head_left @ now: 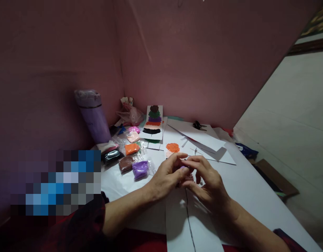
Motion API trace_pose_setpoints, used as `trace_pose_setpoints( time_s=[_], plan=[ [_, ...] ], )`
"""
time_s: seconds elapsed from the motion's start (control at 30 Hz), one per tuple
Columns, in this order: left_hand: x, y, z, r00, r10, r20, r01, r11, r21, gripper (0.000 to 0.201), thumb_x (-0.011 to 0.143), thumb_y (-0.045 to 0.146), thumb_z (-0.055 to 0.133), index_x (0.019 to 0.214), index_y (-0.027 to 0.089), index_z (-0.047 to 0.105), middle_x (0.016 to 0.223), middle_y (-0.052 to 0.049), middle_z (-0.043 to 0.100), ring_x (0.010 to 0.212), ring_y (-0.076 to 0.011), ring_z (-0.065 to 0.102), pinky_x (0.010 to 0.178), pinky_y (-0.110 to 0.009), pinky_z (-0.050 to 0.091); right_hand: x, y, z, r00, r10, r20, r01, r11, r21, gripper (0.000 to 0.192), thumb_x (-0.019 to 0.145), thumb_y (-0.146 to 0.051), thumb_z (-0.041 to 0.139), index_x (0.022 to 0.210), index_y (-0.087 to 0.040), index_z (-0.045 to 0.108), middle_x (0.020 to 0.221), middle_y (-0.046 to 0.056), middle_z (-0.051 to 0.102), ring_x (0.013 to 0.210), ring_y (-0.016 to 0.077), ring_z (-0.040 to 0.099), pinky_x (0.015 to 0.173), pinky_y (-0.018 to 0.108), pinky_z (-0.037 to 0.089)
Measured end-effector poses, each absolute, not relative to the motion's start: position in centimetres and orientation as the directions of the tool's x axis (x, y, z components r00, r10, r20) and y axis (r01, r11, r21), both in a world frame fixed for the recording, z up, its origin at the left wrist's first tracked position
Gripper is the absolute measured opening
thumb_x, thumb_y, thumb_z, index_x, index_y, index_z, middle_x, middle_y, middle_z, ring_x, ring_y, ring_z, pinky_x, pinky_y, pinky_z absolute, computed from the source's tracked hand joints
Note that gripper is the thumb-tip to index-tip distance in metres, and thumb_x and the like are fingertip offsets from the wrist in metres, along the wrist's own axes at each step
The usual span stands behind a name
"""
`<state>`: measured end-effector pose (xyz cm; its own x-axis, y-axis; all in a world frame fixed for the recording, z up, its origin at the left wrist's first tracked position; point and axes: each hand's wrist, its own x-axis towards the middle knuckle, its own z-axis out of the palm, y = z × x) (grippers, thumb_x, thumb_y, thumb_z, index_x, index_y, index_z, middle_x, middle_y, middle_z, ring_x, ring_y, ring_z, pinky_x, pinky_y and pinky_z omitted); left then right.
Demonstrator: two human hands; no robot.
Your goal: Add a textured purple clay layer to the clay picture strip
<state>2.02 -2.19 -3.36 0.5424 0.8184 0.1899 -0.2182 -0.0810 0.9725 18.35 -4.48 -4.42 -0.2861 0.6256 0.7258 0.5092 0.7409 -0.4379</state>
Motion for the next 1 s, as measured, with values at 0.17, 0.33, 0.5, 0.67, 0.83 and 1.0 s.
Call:
trace_pose_setpoints(
  time_s=[0.17, 0.33, 0.5, 0.67, 0.83, 1.0],
  plan=[
    [1.1, -1.7, -2.0, 0.503, 0.845, 0.182, 0.307, -0.372, 0.876, 0.031, 0.092, 0.039, 0.046, 0.108, 0.017, 0.061, 0.083, -0.006, 0.067, 0.076, -0.0186, 0.061, 0.072, -0.032, 0.048, 18.1, -4.7, -4.3, -0.236, 0.683, 0.691, 0.459, 0.705, -0.54, 0.016, 0.086, -0.013, 0.058, 0.098, -0.023, 0.064, 0.089, 0.004, 0.061, 0.074, 0.0149, 0.062, 0.058, 0.024, 0.051],
    [-2.7, 0.1, 0.3, 0.439, 0.891, 0.118, 0.874, -0.454, 0.172, 0.03, 0.083, 0.006, 0.041, 0.102, 0.012, 0.064, 0.103, -0.017, 0.064, 0.098, -0.0288, 0.057, 0.08, -0.039, 0.045, 17.8, -4.6, -3.8, 0.007, 0.972, 0.233, 0.116, 0.231, -0.966, 0.012, 0.087, -0.029, 0.058, 0.095, -0.02, 0.06, 0.075, 0.001, 0.06, 0.054, 0.0123, 0.056, 0.052, 0.025, 0.048],
    [-5.7, 1.3, -0.7, 0.452, 0.892, -0.014, 0.886, -0.448, 0.116, 0.031, 0.07, 0.0, 0.048, 0.093, 0.012, 0.065, 0.095, -0.016, 0.065, 0.09, -0.0277, 0.059, 0.075, -0.036, 0.045, 17.6, -4.3, -3.2, -0.049, 0.997, -0.052, -0.223, -0.062, -0.973, 0.015, 0.08, -0.027, 0.057, 0.091, -0.018, 0.06, 0.071, 0.001, 0.053, 0.05, 0.0114, 0.048, 0.047, 0.026, 0.045],
    [-5.2, 1.2, -0.8, 0.436, 0.898, -0.053, 0.891, -0.424, 0.163, 0.023, 0.067, 0.001, 0.051, 0.083, 0.011, 0.064, 0.088, -0.017, 0.066, 0.086, -0.0314, 0.061, 0.074, -0.039, 0.044, 17.4, -4.6, -2.8, -0.044, 0.995, -0.089, -0.207, -0.096, -0.974, 0.033, 0.082, -0.048, 0.063, 0.074, -0.016, 0.062, 0.064, 0.0, 0.047, 0.05, 0.0094, 0.041, 0.042, 0.02, 0.038],
    [-5.1, 0.9, 0.0, 0.394, 0.917, -0.065, 0.879, -0.355, 0.317, 0.021, 0.06, -0.003, 0.051, 0.069, 0.014, 0.061, 0.073, -0.011, 0.064, 0.079, -0.0278, 0.06, 0.07, -0.035, 0.044, 17.6, -4.3, -3.1, -0.041, 0.99, -0.138, -0.239, -0.144, -0.96, 0.036, 0.071, -0.05, 0.075, 0.078, -0.017, 0.066, 0.054, -0.004, 0.044, 0.044, 0.0072, 0.037, 0.036, 0.017, 0.03],
    [-5.1, 1.2, 0.7, 0.462, 0.887, 0.013, 0.71, -0.379, 0.594, 0.029, 0.07, 0.001, 0.046, 0.091, 0.014, 0.062, 0.08, -0.006, 0.063, 0.073, -0.0179, 0.059, 0.062, -0.026, 0.044, 17.3, -4.4, -3.6, -0.047, 0.996, -0.071, -0.163, -0.078, -0.984, 0.036, 0.066, -0.043, 0.081, 0.084, -0.015, 0.068, 0.06, -0.002, 0.05, 0.045, 0.0076, 0.04, 0.037, 0.019, 0.034]
  ],
)
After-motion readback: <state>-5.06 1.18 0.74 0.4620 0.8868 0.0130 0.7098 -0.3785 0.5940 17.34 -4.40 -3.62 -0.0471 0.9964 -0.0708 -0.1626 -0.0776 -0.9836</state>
